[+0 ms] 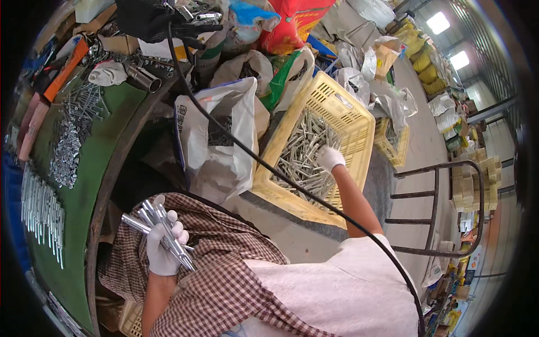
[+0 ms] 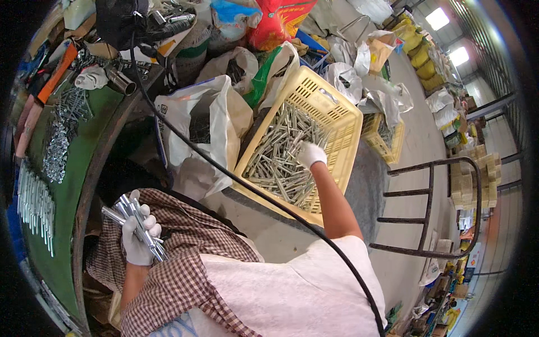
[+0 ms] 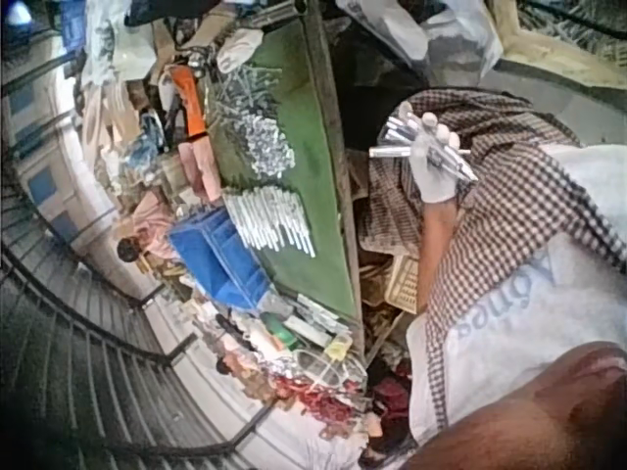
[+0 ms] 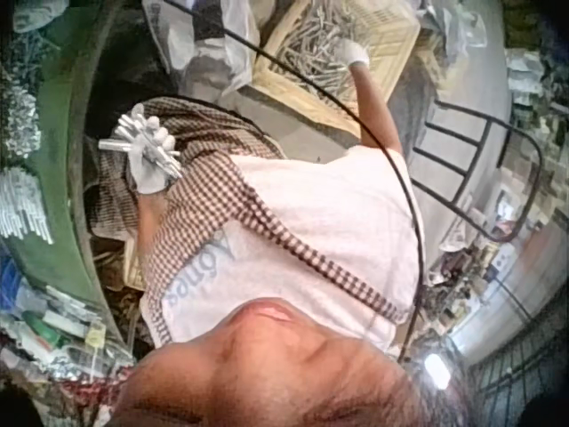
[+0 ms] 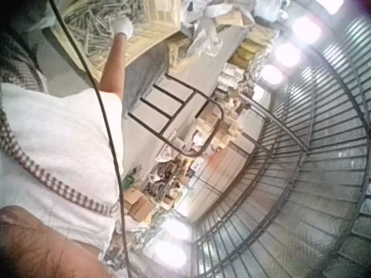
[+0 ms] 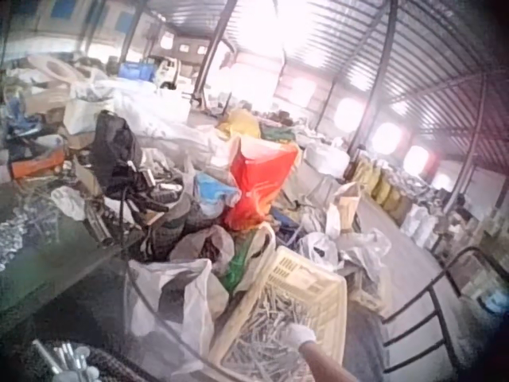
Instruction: The person takes metal rods and tubular sleeves from storage containers and assembles them by inserting the rods into the tubular sleeves.
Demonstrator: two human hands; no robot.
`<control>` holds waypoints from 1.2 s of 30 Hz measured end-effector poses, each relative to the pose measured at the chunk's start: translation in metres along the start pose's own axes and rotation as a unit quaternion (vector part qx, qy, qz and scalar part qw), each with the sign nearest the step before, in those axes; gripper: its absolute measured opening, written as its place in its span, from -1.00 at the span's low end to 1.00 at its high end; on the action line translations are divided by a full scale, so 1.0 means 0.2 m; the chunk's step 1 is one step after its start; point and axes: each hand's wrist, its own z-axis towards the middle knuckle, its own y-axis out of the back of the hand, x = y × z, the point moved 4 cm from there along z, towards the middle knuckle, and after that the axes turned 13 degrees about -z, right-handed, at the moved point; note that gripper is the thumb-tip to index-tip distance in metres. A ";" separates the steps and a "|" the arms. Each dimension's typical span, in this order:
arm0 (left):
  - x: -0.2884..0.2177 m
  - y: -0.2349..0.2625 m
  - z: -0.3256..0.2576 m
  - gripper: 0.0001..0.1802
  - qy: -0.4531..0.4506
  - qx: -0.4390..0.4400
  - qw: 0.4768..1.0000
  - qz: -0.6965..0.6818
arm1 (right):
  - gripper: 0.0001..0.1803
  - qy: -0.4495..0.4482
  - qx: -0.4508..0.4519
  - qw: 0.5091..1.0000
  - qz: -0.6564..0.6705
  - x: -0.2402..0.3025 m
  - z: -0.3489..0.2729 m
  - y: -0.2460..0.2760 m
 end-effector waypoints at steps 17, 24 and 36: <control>0.01 -0.02 0.00 -0.33 0.010 -0.057 0.995 0.083 | -0.77 -0.307 0.060 0.756 0.576 -0.16 0.38 -0.46; 0.02 -0.01 0.04 -0.33 0.017 -0.046 0.996 0.074 | -0.54 -0.180 0.166 0.951 0.187 -0.26 0.28 -0.47; 0.06 -0.07 0.05 -0.40 0.010 -0.136 0.984 0.114 | 0.03 -0.134 0.175 0.963 0.154 -0.19 0.83 -1.05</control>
